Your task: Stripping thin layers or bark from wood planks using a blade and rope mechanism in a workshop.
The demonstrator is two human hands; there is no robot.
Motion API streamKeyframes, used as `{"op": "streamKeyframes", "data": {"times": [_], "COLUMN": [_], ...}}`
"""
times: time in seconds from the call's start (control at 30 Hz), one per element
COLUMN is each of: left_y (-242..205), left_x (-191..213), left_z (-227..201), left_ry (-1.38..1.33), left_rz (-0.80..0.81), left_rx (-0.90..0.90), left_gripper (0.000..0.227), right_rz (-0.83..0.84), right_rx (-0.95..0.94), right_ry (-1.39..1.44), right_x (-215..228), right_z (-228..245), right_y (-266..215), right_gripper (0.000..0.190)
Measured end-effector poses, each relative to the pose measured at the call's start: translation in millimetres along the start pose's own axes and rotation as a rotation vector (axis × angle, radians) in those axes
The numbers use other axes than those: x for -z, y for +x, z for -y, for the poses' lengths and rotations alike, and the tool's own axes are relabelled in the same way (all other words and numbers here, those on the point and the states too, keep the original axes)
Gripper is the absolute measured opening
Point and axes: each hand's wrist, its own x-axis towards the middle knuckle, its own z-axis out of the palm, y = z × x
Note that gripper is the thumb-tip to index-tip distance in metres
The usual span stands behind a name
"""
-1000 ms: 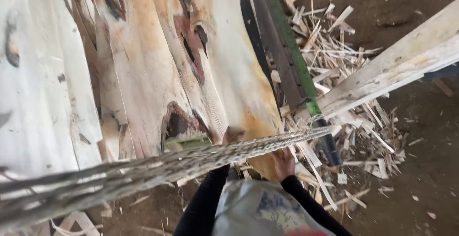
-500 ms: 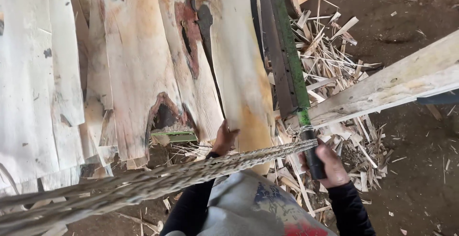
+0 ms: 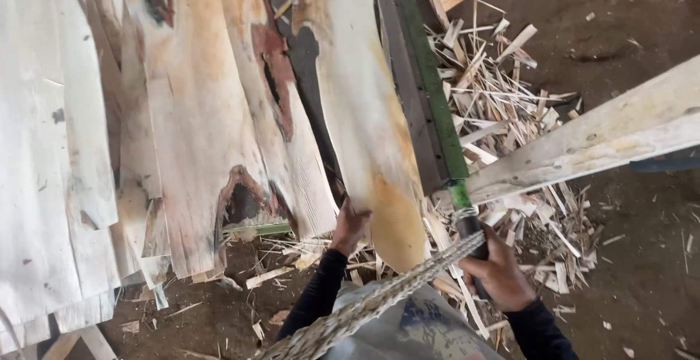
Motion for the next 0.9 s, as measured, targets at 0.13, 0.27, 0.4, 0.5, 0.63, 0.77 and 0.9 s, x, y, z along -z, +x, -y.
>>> {"op": "streamKeyframes", "data": {"times": [0.13, 0.27, 0.4, 0.5, 0.63, 0.77, 0.9], "left_y": [-4, 10, 32, 46, 55, 56, 52], "left_x": [3, 2, 0, -2, -6, -7, -6], "left_z": [-7, -16, -21, -18, -23, -17, -12], "left_ry": [0.011, 0.092, 0.224, 0.312, 0.172, 0.157, 0.152], "left_rz": [-0.041, -0.031, -0.053, -0.088, -0.080, -0.091, -0.110], "left_rx": [0.127, 0.089, 0.108, 0.064, 0.130, 0.257, 0.089], "left_gripper": [0.044, 0.050, 0.040, 0.041, 0.041, 0.055, 0.044], "right_rz": [-0.015, 0.038, 0.029, 0.035, -0.039, -0.027, -0.125], "right_rx": [0.029, 0.262, 0.386, 0.494, 0.112, -0.083, -0.187], "right_ry": [0.003, -0.436, -0.554, -0.804, -0.484, -0.253, -0.303], "right_x": [-2, 6, 15, 12, 1, 3, 1], "right_z": [-27, -31, -29, -38, -42, -12, 17], "right_y": [6, 5, 2, 6, 12, 1, -10], "right_gripper": [0.055, 0.054, 0.039, 0.042, 0.068, 0.051, 0.057]}}
